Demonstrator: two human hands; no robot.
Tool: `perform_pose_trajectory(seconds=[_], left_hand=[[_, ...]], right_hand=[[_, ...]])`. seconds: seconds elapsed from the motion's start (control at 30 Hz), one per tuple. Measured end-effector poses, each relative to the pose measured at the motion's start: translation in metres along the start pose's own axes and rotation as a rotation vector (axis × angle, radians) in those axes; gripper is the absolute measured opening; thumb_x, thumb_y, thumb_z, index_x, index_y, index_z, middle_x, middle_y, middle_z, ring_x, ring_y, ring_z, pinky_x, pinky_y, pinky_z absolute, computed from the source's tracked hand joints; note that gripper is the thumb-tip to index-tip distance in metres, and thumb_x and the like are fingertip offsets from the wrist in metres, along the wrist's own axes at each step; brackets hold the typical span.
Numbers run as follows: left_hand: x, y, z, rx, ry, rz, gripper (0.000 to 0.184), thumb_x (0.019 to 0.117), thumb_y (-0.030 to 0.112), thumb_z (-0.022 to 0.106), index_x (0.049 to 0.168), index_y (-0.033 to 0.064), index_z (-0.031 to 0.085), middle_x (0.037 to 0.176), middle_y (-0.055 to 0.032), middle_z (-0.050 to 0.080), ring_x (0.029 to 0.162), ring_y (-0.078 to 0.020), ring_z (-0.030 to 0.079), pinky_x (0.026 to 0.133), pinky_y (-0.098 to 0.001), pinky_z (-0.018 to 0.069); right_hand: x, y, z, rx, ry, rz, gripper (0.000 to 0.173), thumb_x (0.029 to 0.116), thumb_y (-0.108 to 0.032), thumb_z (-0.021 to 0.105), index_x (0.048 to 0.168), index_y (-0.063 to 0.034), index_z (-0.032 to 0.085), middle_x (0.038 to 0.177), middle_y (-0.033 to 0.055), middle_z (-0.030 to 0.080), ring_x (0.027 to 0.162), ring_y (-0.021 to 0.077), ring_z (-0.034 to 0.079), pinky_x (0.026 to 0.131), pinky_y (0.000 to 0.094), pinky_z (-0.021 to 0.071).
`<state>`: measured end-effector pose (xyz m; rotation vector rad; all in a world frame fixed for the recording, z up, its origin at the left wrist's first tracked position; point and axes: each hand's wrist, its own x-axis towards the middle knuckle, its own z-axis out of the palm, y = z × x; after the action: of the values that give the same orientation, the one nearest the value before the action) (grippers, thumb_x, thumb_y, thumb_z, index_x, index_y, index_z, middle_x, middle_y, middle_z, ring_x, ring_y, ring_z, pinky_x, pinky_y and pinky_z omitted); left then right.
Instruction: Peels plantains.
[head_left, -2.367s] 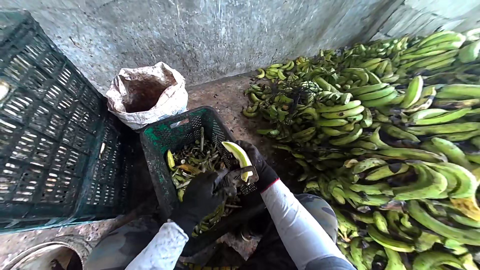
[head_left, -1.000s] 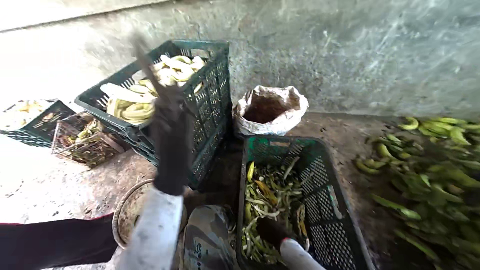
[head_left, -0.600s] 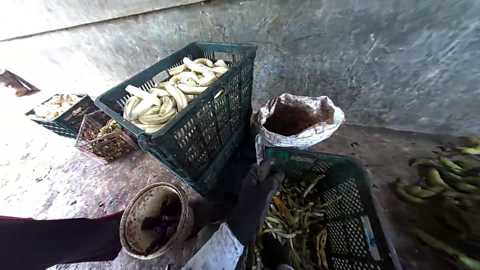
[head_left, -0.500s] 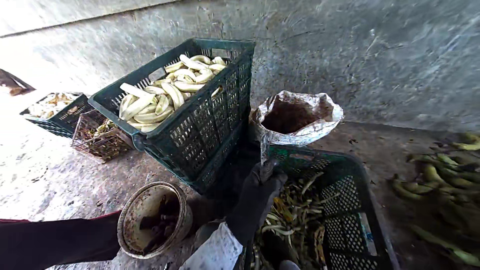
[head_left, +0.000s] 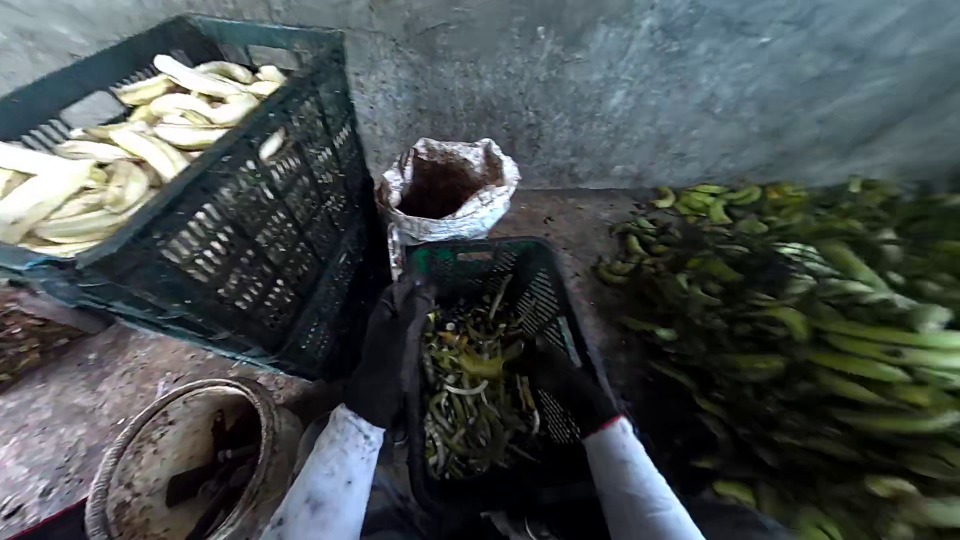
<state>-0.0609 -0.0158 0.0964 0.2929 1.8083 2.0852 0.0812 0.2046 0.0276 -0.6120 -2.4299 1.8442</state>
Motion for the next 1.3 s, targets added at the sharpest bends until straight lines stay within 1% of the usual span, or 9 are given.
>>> perform_pose_trajectory(seconds=[0.13,0.27,0.4,0.57,0.63,0.77,0.87,1.03,1.3], left_hand=[[-0.010,-0.012,-0.001,0.097,-0.013,0.121,0.038,0.1107,0.032,0.042,0.140,0.0112,0.053,0.102,0.0013,0.065,0.079,-0.0022,0.061,0.069,-0.0198,0.0551],[-0.037,-0.025,0.015,0.136,-0.184,0.177,0.054,0.1093,0.042,0.041,0.145,0.0025,0.048,0.116,-0.0092,0.067,0.093,-0.0164,0.068,0.082,-0.0355,0.0603],[-0.081,-0.051,0.037,0.133,-0.369,0.059,0.059,0.1081,0.051,0.036,0.138,0.0049,0.056,0.097,-0.0076,0.069,0.075,-0.0181,0.067,0.066,-0.0344,0.0603],[-0.100,-0.008,0.078,-0.284,-0.421,0.152,0.055,0.1039,0.053,0.049,0.126,0.0031,0.058,0.077,-0.0009,0.066,0.063,-0.0106,0.064,0.059,-0.0255,0.0567],[-0.100,-0.019,0.084,-0.150,-0.409,-0.052,0.041,0.1087,0.036,0.040,0.124,0.0011,0.057,0.073,-0.0033,0.062,0.059,-0.0120,0.059,0.054,-0.0264,0.0534],[-0.098,-0.077,0.076,0.104,-0.535,-0.548,0.045,0.1106,0.047,0.033,0.122,0.0105,0.057,0.077,-0.0024,0.058,0.060,-0.0139,0.056,0.053,-0.0310,0.0511],[-0.093,-0.063,0.077,0.236,-0.567,-0.326,0.041,0.1104,0.042,0.039,0.134,0.0105,0.052,0.084,-0.0047,0.061,0.061,-0.0143,0.060,0.053,-0.0309,0.0539],[-0.070,0.009,0.068,0.756,-0.677,0.194,0.059,0.1007,0.058,0.050,0.147,0.0225,0.053,0.124,-0.0020,0.068,0.105,-0.0143,0.067,0.092,-0.0430,0.0565],[-0.038,0.000,0.072,1.129,-0.505,0.378,0.052,0.1012,0.038,0.056,0.149,0.0180,0.053,0.137,-0.0166,0.062,0.125,-0.0354,0.061,0.106,-0.0556,0.0471]], right_hand=[[-0.023,-0.051,-0.042,0.334,0.193,-0.180,0.061,0.0946,-0.015,0.066,0.151,-0.0131,0.041,0.127,0.0063,0.063,0.103,0.0131,0.066,0.086,0.0313,0.0582],[-0.021,-0.040,-0.021,0.558,0.386,-0.176,0.058,0.0958,-0.023,0.066,0.146,-0.0053,0.042,0.114,0.0141,0.068,0.094,0.0227,0.070,0.077,0.0396,0.0623],[-0.032,-0.038,-0.013,0.494,0.471,-0.228,0.057,0.0961,-0.023,0.066,0.145,-0.0055,0.042,0.116,0.0115,0.067,0.095,0.0185,0.070,0.077,0.0356,0.0623],[-0.043,-0.054,-0.016,0.530,0.561,-0.275,0.051,0.0945,-0.017,0.064,0.141,-0.0070,0.045,0.104,0.0084,0.067,0.082,0.0145,0.068,0.069,0.0309,0.0602],[-0.046,-0.060,-0.021,0.600,0.508,-0.312,0.058,0.0937,-0.024,0.065,0.145,-0.0108,0.042,0.107,0.0104,0.068,0.086,0.0195,0.070,0.072,0.0367,0.0617],[-0.049,-0.075,-0.047,0.760,0.277,-0.393,0.054,0.0973,-0.034,0.062,0.143,-0.0145,0.041,0.106,0.0137,0.068,0.090,0.0240,0.070,0.077,0.0407,0.0612],[-0.047,-0.068,-0.058,0.824,0.179,-0.326,0.046,0.1025,-0.043,0.049,0.138,-0.0148,0.048,0.092,0.0087,0.069,0.079,0.0178,0.069,0.072,0.0349,0.0607],[-0.039,-0.056,-0.057,0.863,0.141,-0.268,0.045,0.1077,-0.045,0.032,0.118,-0.0115,0.059,0.081,0.0030,0.067,0.067,0.0095,0.065,0.061,0.0267,0.0588],[-0.033,-0.040,-0.013,0.922,0.188,-0.215,0.043,0.1103,-0.033,0.022,0.112,-0.0085,0.058,0.083,0.0042,0.068,0.073,0.0122,0.067,0.066,0.0297,0.0592]])
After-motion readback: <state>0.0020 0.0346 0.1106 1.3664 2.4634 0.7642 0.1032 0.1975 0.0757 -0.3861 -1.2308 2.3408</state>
